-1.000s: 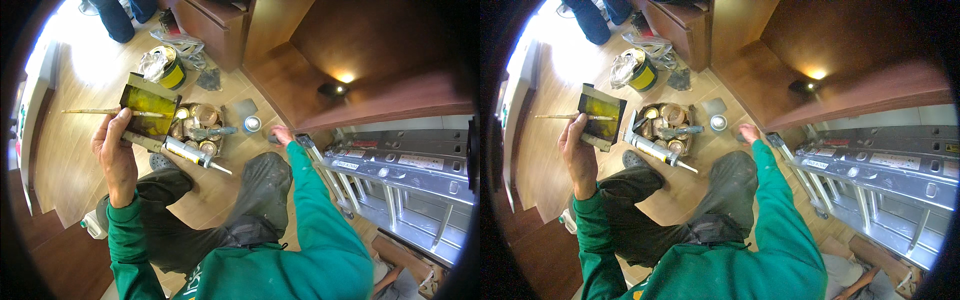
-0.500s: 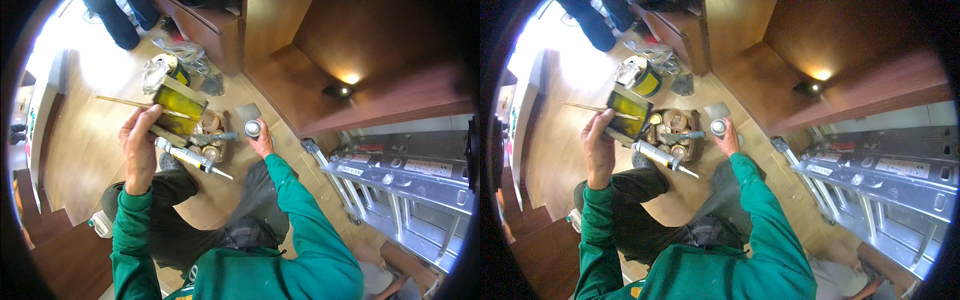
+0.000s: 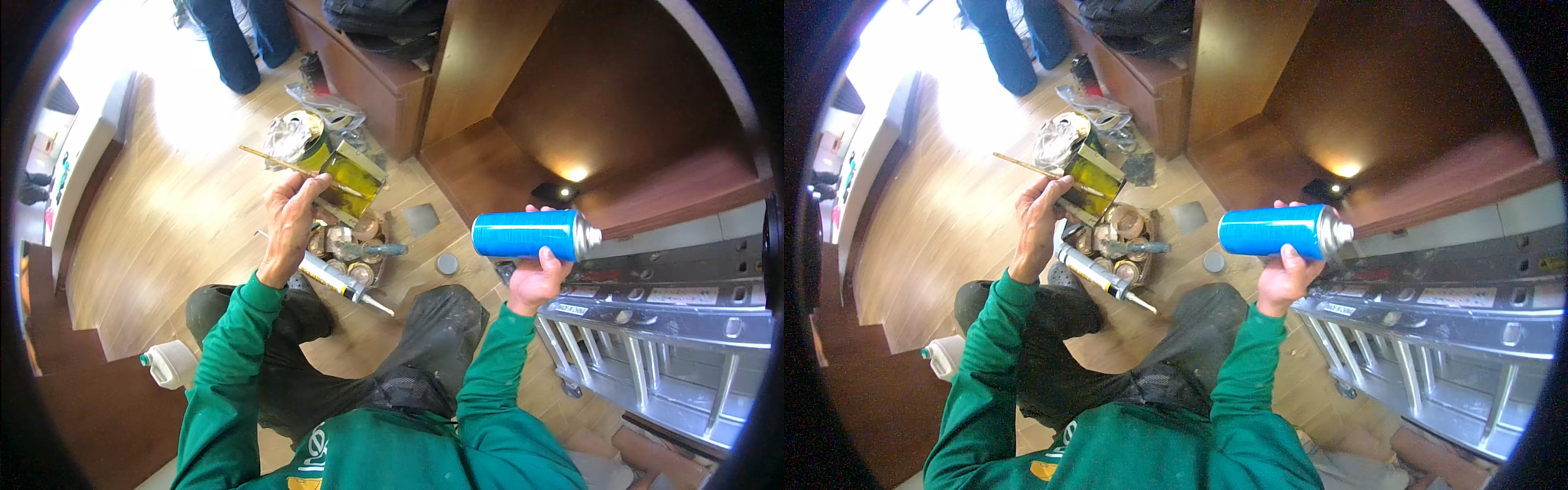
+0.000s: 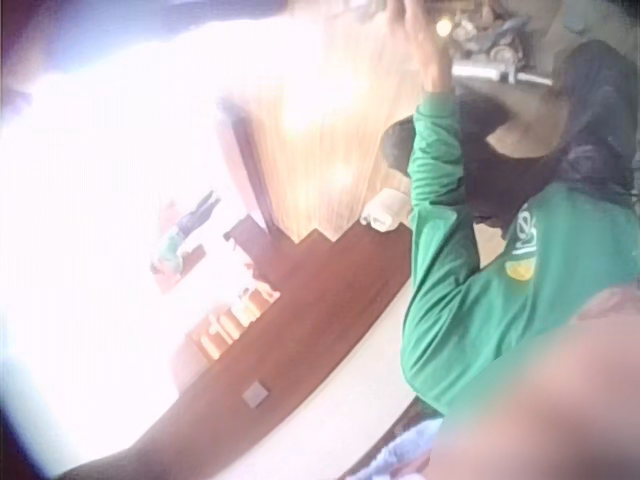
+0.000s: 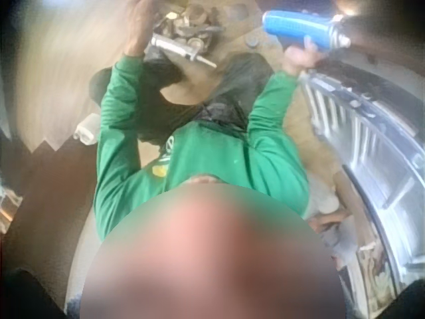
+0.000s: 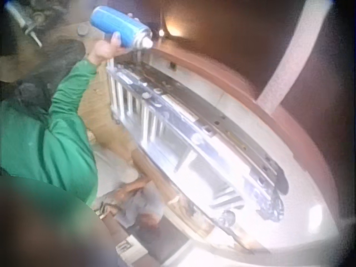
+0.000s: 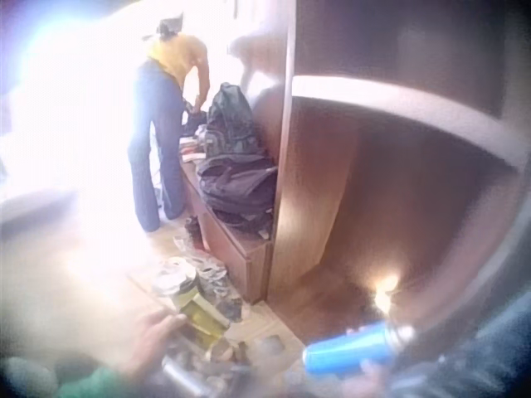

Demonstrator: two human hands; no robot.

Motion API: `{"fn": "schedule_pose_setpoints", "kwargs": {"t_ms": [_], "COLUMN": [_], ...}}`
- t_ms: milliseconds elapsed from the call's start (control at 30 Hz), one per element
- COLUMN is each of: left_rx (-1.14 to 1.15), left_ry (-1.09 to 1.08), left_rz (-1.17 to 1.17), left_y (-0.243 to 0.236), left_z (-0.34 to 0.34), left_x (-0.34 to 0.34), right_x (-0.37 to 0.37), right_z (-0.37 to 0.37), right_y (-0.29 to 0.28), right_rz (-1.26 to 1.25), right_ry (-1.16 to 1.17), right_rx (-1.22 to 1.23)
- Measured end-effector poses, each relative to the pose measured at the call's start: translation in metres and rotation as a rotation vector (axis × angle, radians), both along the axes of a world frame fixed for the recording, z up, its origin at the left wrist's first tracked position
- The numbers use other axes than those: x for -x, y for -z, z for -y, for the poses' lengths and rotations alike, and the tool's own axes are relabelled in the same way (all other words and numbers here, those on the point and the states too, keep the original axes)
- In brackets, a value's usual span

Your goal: The person sits on the floor and mixes a yellowish liquid in a small container using a wooden stick. They add a red substance from a small jar and continue stirring to blend the colors.

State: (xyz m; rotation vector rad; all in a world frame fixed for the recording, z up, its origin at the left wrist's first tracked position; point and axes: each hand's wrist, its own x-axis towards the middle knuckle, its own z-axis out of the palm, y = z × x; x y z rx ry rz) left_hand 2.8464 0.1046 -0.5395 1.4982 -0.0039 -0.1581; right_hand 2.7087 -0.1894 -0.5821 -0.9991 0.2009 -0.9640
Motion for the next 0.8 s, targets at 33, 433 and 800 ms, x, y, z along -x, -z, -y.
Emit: {"fn": "schedule_pose_setpoints", "kwargs": {"t_ms": [33, 433, 800], "left_rx": [-0.011, 0.083, 0.058], "left_ry": [0.010, 0.090, 0.091], "left_rz": [-0.009, 0.097, 0.058], "left_y": [0.000, -0.012, -0.014], "left_z": [0.001, -0.004, -0.005], "left_x": [-0.001, -0.004, -0.005], "right_x": [-0.002, 0.028, 0.005], "right_z": [-0.010, -0.055, -0.060], "right_y": [-0.009, -0.019, -0.003], "right_rz": [-0.126, 0.026, 0.472], "right_ry": [0.037, -1.095, -1.532], "right_rx": [0.125, -0.424, -0.702]}}
